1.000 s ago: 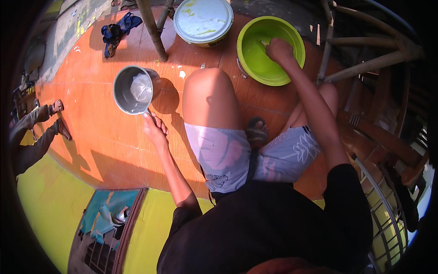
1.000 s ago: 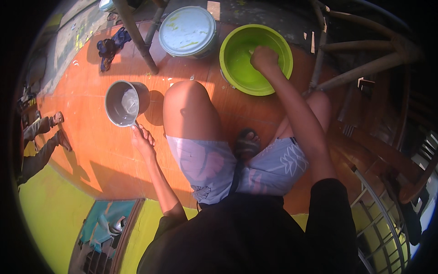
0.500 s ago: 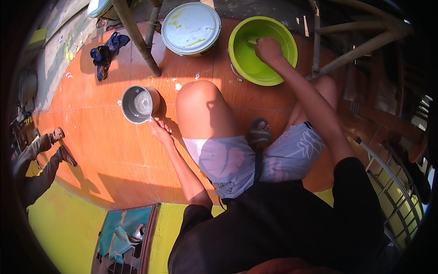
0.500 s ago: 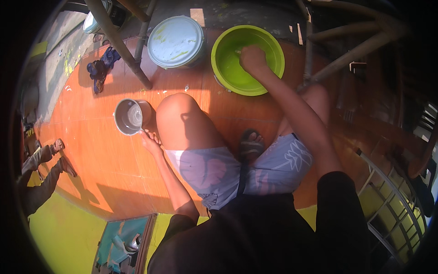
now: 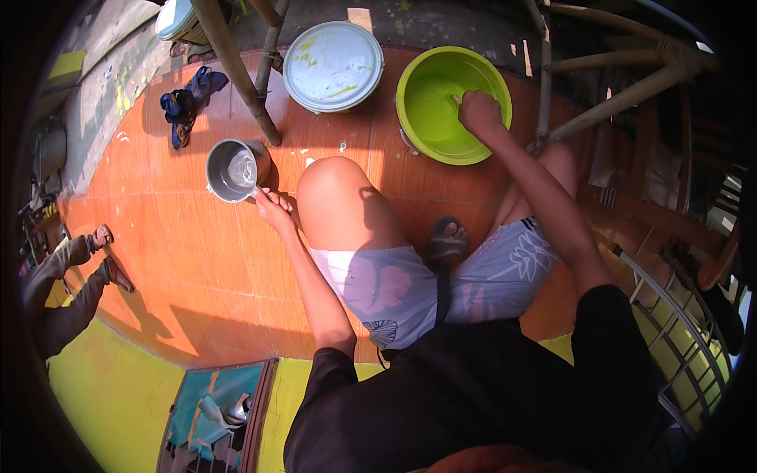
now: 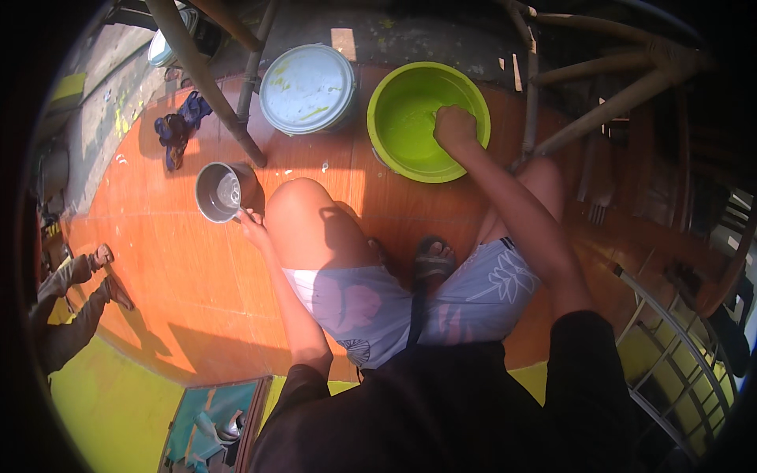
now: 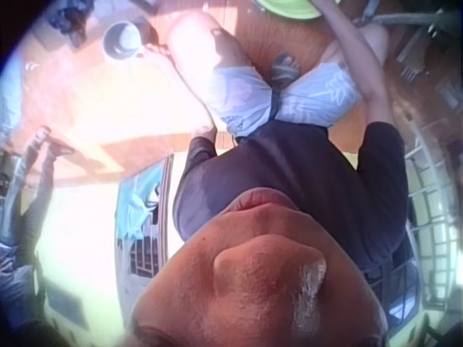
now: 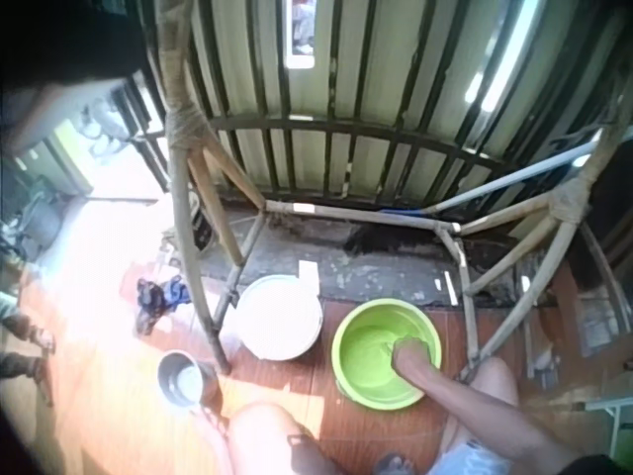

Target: The person moves a ladder, fills a metal cup with water from a hose, and then sits on the floor to mix paint in a green bucket using a wooden stick. The person adds water to the paint and stirs it thoroughly.

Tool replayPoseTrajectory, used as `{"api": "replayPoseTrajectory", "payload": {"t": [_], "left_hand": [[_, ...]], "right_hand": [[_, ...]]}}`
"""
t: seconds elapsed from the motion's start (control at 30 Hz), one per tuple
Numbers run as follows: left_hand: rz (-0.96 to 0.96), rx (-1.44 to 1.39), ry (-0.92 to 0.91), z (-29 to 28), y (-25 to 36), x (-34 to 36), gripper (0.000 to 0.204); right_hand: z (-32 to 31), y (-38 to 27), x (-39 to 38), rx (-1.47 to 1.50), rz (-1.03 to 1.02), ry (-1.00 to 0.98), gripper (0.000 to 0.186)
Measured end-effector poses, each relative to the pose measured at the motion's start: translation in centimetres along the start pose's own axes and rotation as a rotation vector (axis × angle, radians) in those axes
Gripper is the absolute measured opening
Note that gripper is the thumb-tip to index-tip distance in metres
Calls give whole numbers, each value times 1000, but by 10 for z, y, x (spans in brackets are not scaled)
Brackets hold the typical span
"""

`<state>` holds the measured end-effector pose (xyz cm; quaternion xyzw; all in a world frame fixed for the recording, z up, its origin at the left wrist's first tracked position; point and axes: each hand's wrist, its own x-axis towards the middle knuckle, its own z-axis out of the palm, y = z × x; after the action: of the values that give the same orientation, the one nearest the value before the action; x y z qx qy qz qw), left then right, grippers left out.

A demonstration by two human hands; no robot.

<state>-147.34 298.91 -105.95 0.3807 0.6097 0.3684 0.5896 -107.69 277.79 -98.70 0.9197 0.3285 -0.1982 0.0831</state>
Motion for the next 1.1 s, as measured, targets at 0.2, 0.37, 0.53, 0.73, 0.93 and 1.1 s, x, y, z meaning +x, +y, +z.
{"api": "replayPoseTrajectory", "payload": {"t": [0.2, 0.37, 0.53, 0.73, 0.93, 1.1], "left_hand": [[-19, 25, -41, -6, -2, 26, 39], [-36, 237, 76, -22, 2, 26, 38], [139, 539, 242, -11, 93, -63, 36], [584, 305, -229, 82, 173, -206, 23], [-53, 355, -492, 184, 70, -228, 67], [-439, 369, -528, 208, 2, -209, 80]], "right_hand": [[-3, -21, 40, 91, -68, 49, 17], [11, -53, 27, 172, -205, 94, 18], [18, -49, -11, 223, -243, -122, 19], [18, -19, -22, 76, -172, -213, 18], [15, -5, 5, 1, -79, -4, 17], [10, -7, 37, 111, 0, 3, 17]]}}
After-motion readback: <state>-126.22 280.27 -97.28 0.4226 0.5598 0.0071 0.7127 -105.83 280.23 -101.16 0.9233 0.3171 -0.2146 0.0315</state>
